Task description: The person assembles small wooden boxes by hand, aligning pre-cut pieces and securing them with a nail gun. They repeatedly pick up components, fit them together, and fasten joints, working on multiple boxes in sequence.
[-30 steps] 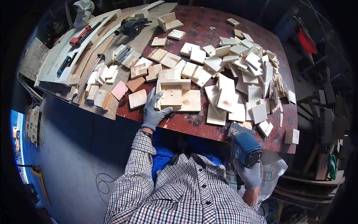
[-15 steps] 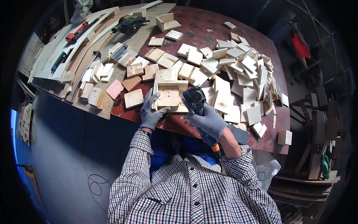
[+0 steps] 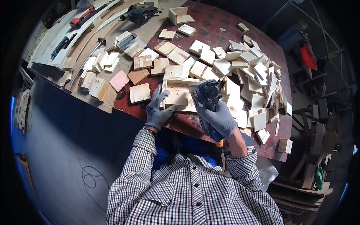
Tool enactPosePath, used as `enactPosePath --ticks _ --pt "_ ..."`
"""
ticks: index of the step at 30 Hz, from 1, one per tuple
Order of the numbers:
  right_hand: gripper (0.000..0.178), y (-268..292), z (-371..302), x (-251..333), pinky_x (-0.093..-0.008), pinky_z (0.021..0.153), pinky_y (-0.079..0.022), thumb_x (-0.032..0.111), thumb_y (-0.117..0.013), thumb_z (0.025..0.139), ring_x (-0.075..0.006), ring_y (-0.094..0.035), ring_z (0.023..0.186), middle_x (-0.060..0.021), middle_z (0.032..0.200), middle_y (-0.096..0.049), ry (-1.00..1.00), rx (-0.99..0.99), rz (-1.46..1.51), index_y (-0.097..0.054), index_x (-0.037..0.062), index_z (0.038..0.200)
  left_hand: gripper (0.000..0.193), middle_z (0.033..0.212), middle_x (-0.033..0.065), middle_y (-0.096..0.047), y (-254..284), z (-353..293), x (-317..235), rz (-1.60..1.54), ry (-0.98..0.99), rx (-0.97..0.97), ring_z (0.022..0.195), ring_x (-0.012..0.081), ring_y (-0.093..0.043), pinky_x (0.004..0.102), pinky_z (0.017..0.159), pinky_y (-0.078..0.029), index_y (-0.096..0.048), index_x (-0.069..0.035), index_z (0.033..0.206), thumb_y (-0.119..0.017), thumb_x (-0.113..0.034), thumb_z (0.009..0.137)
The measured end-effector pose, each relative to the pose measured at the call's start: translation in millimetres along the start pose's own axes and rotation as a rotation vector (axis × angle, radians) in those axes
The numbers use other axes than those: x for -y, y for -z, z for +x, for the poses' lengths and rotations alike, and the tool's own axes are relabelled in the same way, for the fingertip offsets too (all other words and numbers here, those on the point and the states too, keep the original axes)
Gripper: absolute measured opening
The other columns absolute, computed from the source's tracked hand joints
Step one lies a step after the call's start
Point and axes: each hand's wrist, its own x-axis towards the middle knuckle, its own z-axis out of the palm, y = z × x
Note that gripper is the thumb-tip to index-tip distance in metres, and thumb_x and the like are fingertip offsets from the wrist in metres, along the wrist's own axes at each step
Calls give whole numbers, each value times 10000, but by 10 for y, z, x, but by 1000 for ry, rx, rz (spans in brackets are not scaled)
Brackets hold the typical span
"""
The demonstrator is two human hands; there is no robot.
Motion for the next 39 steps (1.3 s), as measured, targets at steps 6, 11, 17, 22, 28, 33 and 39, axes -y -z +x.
enactPosePath --ticks 6,11,17,22,28,33,39 --pt "268 25 156 146 -310 672 -545 274 -696 929 -127 -649 688 -32 766 -687 -13 52 -28 -720 24 1023 763 1499 257 -550 -14 6 29 -22 -8 -27 1371 436 -571 476 1111 -516 -562 -164 1314 -978 -331 696" --pt "320 109 205 101 -318 773 -568 285 -721 904 -142 -683 779 -69 875 -736 -57 66 -60 -746 11 1067 741 1498 259 -550 -22 1 20 -25 33 4 1394 448 -546 478 1105 -517 -567 -164 1306 -973 -325 707" --pt "309 51 149 107 -332 759 -577 261 -706 905 -152 -689 772 -72 865 -733 -68 86 -9 -726 7 1080 746 1525 276 -521 -6 -8 8 -32 19 -12 1367 438 -574 459 1085 -536 -571 -180 1335 -962 -324 715" --pt "309 81 198 55 -331 764 -570 239 -698 888 -161 -685 771 -73 867 -732 -70 101 -19 -717 10 1094 762 1500 273 -539 -23 11 -16 -46 0 -29 1364 452 -568 483 1103 -520 -552 -162 1339 -970 -294 715" --pt "344 20 235 -42 -342 809 -562 243 -705 851 -183 -686 814 -85 897 -736 -19 34 -29 -728 18 1110 906 1562 269 -485 -19 -55 4 25 31 5 1353 428 -585 453 1079 -542 -467 -114 1506 -925 -372 767" --pt "348 62 251 37 -345 838 -555 241 -699 841 -181 -687 846 -94 921 -739 -142 50 -59 -734 23 1111 1026 1554 245 -504 -13 -85 26 97 42 14 1362 414 -579 451 1093 -527 -395 -6 1561 -914 -414 776" --pt "317 -36 223 38 -327 783 -550 232 -688 852 -171 -688 812 -79 871 -734 -33 25 -32 -728 8 1073 1014 1510 245 -546 3 -26 -35 97 60 15 1364 408 -576 453 1117 -506 -422 4 1543 -931 -391 761"
